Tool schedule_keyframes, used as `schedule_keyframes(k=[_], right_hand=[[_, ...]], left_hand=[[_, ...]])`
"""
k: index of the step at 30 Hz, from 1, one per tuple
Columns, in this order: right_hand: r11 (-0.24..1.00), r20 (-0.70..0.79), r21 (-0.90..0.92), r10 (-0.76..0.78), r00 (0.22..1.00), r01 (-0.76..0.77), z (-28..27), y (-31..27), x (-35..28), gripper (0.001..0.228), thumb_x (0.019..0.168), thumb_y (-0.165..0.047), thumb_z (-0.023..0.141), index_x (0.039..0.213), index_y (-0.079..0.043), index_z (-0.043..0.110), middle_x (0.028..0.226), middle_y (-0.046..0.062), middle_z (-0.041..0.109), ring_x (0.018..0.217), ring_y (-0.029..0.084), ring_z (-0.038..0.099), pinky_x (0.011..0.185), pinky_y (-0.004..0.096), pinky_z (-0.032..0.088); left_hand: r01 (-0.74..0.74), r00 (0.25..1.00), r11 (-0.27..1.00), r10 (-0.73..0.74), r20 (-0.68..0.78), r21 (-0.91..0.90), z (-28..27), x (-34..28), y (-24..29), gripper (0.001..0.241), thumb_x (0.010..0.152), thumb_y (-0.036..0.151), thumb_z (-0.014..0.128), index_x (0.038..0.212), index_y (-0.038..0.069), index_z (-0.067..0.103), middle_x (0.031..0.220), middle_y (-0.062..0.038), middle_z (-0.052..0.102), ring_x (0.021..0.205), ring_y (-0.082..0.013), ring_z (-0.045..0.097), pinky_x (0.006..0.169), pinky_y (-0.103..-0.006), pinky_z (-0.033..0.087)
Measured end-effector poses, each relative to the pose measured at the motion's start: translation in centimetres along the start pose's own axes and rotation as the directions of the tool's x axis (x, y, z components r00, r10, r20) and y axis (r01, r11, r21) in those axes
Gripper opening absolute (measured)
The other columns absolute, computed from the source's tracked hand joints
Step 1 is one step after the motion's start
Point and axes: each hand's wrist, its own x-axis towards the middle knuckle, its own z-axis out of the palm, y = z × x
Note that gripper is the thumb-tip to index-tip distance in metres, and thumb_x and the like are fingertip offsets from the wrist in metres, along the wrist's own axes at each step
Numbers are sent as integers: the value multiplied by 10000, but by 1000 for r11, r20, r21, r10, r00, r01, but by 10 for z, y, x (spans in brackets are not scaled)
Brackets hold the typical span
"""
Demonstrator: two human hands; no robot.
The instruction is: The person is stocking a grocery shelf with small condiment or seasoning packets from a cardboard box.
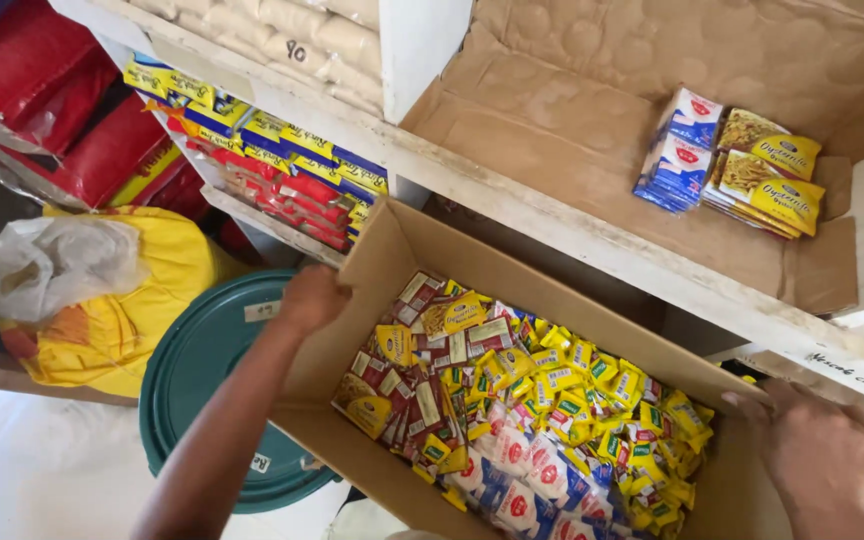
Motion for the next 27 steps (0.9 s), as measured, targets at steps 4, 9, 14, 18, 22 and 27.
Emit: schedule_keyframes(k=[4,9,14,18,22,27], right_hand=[[997,-3,-27,67,998,-67,-38,-5,-4,419,945,-629,662,1051,-246,795,761,53,738,658,244,717,636,332,562],[920,22,387,59,998,-63,1,22,-17,362,1048,-473,709,1066,-119,782,824,102,727,622,225,701,631,310,560],[951,-96,309,32,995,-1,16,11,-4,434,1076,-539,680,1116,-115,770,948,94,766,734,238,731,714,318,580],[984,169,80,146,975,-161,23,-10,29,555,880,-712,675,1133,-231,792,894,140,789,815,338,764,771,464,611],[973,204,71,204,958,-222,53,-14,40,644,779,-741,705,1159,-226,772,1089,173,761,977,367,744,782,533,592],[990,157,102,82,984,-99,86,3,27,499,922,-602,668,1229,-212,724,1092,151,736,953,345,722,756,490,594]], left_hand=[[-27,987,999,30,-159,23,-3,-25,5,357,813,346,738,882,-2,772,911,-293,705,909,-465,696,870,-532,555],[-36,986,999,42,-163,37,-24,-56,15,342,835,326,735,859,-14,764,903,-297,703,902,-459,700,869,-529,560],[-100,973,994,106,-206,40,-22,-51,18,295,814,284,734,873,-4,759,888,-291,704,878,-462,698,839,-540,559],[-74,972,996,84,-220,52,-8,-32,3,292,820,288,721,886,7,763,901,-288,706,896,-457,698,852,-540,560],[-83,979,993,97,-179,84,6,-10,1,285,829,286,693,906,22,767,926,-278,714,921,-451,703,874,-539,564],[-59,990,995,68,-120,76,6,10,3,291,820,290,698,924,27,765,955,-278,711,928,-458,699,868,-550,558]])
